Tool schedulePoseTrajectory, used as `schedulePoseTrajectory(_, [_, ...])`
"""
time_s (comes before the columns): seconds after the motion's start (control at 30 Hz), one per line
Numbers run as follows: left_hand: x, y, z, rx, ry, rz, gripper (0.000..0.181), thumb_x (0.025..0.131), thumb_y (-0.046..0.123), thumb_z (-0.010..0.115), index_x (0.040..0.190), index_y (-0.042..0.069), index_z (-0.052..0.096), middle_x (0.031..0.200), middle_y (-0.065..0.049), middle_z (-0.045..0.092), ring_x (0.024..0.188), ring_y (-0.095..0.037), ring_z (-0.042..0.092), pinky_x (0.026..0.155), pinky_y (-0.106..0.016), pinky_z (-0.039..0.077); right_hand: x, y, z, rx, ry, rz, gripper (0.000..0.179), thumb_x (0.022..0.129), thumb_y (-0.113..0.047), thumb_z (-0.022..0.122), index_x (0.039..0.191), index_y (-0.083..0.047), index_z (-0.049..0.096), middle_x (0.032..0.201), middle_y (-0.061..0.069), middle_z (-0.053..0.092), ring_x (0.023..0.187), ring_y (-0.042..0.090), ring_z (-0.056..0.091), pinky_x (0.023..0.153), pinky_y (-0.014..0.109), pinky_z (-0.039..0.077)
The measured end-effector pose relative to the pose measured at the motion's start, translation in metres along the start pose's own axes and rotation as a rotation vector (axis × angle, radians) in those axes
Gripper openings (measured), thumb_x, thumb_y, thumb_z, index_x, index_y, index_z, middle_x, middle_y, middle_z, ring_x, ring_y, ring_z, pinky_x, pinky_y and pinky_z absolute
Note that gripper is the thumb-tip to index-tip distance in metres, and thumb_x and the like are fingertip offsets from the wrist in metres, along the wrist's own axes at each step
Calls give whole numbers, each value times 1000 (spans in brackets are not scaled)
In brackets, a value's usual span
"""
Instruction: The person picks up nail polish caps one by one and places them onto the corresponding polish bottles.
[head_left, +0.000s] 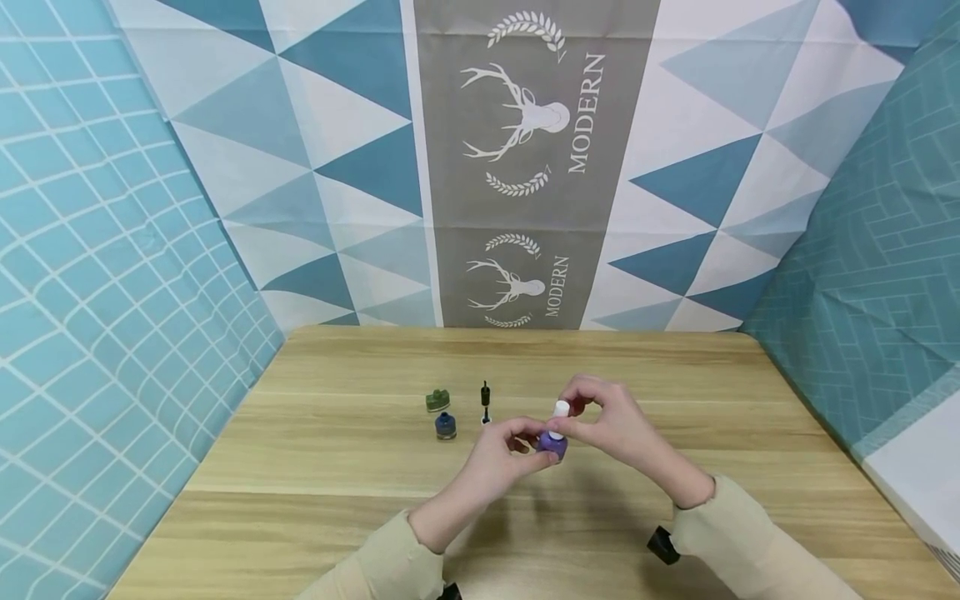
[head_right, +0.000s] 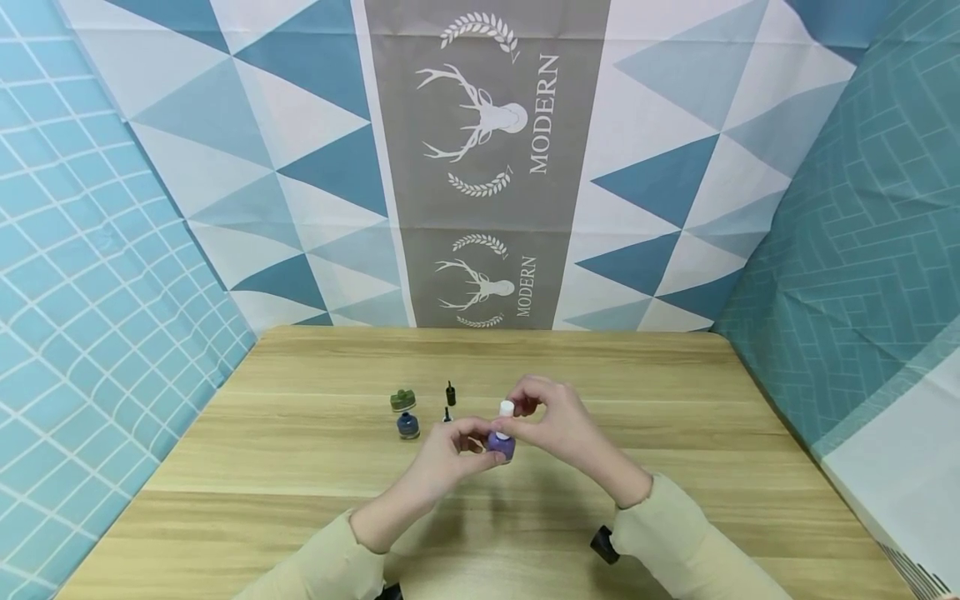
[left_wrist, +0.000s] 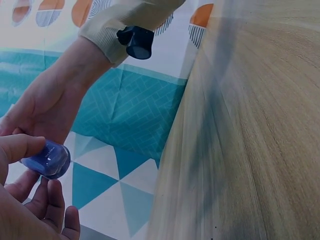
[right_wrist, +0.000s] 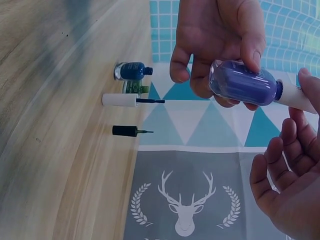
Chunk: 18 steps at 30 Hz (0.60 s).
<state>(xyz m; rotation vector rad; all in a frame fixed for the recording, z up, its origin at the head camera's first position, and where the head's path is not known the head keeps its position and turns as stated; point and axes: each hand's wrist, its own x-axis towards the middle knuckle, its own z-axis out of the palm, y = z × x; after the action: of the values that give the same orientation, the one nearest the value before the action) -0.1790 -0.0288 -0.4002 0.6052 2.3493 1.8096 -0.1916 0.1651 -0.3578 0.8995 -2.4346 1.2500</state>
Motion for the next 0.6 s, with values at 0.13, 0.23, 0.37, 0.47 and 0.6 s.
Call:
schedulePoseTrajectory(0.13, [0,0,0,-3,-1,10,25,78,19,77,101,13,71,92,1,69,86,-12,57,77,-29,46,1,0,1,-9,4,-6,19,76,-20,80,81,-23,62,80,-12,59,74,9,56,70,31,50])
schedulePoseTrajectory(0.23, [0,0,0,-9,-4,20,25,78,18,76,101,12,70,93,1,69,86,-11,57,77,-28,46,1,1,2,-10,11,-11,20,75,-20,80,80,-23,62,79,-12,59,73,9,55,69,32,49])
schedulePoseTrajectory(0.37, [0,-1,0,-19,-7,29,26,78,18,76,102,11,70,94,0,69,86,-11,58,77,-26,46,1,2,4,1,12,-1,19,75,-20,80,80,-22,62,78,-11,59,72,9,55,67,28,48])
schedulePoseTrajectory(0.47, [0,-1,0,-23,-7,27,26,78,17,76,102,12,70,95,1,70,86,-10,58,78,-27,47,0,3,5,8,4,13,19,75,-20,80,85,-20,64,80,-10,60,73,10,55,67,26,48])
schedulePoseTrajectory(0.6, [-1,0,-1,-35,-1,24,25,78,18,76,102,12,70,94,1,69,86,-10,58,78,-27,47,0,3,4,34,-21,2,21,81,-15,75,99,-18,67,88,-7,64,77,9,55,69,27,49])
